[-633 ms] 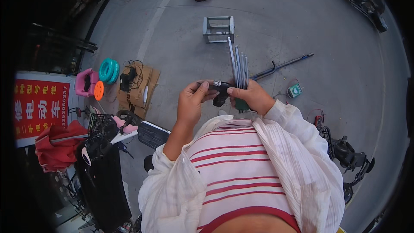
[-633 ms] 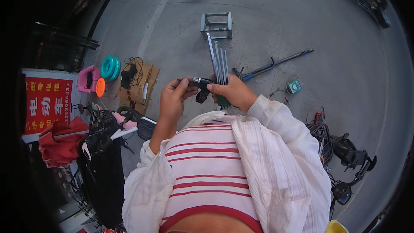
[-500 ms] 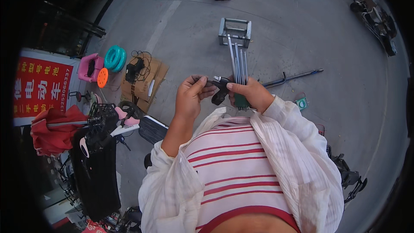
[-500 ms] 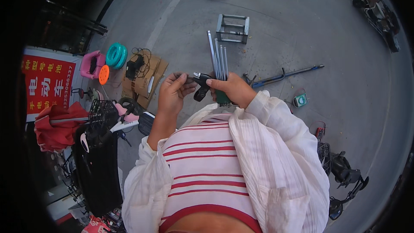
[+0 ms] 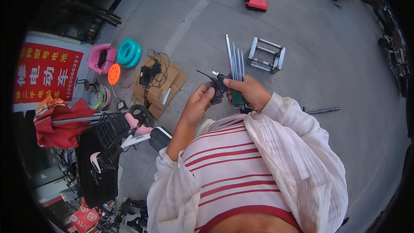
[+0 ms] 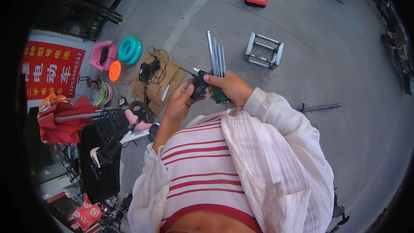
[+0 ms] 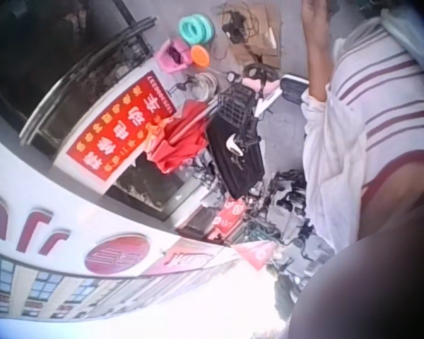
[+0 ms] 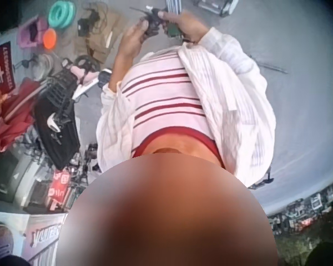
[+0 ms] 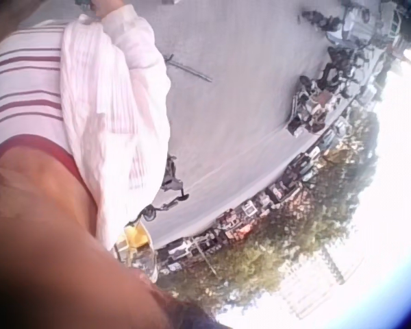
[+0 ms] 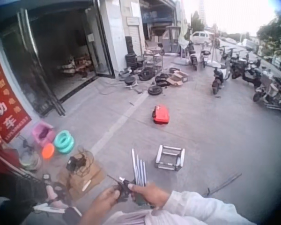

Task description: The person uses pliers and a screwdriver to remove a zip tie and disassemble the handlebar assembly of a black electric scooter. They then place the tools and removed parts into the front basket and walk toward a nearby shop entrance.

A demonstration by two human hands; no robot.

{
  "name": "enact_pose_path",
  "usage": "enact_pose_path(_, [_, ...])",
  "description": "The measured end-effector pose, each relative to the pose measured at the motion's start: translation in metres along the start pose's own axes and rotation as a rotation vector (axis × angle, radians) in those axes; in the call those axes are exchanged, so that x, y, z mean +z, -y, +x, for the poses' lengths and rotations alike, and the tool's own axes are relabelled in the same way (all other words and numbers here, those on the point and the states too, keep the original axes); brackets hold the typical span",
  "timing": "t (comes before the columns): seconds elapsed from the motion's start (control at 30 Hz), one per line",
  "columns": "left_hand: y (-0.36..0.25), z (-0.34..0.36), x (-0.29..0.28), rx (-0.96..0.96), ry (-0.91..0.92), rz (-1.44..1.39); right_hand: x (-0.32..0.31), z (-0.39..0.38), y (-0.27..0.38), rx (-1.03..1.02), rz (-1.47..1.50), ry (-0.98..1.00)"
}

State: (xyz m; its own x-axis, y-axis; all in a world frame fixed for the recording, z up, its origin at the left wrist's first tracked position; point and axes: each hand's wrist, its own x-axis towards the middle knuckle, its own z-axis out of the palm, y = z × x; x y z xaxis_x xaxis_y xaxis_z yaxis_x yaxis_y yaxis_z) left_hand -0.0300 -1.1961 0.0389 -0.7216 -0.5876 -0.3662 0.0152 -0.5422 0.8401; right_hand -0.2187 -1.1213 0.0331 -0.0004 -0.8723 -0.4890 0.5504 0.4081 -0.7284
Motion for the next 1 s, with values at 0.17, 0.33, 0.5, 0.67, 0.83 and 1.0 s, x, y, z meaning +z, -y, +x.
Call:
enact_pose_path(0.17, [-0.080, 0.101, -0.023, 0.066, -0.086, -0.006, 0.001, 0.110, 0.108, -0.008, -0.103, 0.101])
enact_pose_path(0.33, [-0.141, 0.168, -0.084, 0.183, -0.040, -0.566, 0.007, 0.218, 0.191, 0.061, -0.056, 0.173])
enact_pose_path(0.5, [-0.190, 0.234, -0.161, 0.324, -0.019, -0.809, -0.002, 0.338, 0.245, 0.139, -0.078, 0.162])
enact_pose_path(0.67, [-0.255, 0.334, -0.263, 0.434, -0.160, -0.754, -0.019, 0.476, 0.306, 0.134, -0.009, 0.043])
enact_pose_path(0.83, [-0.365, 0.447, -0.344, 0.466, -0.314, -0.652, -0.029, 0.583, 0.402, 0.084, 0.184, -0.162])
enact_pose_path(1.0, [-0.455, 0.571, -0.414, 0.351, -0.192, -0.630, -0.054, 0.679, 0.472, -0.075, 0.317, -0.233])
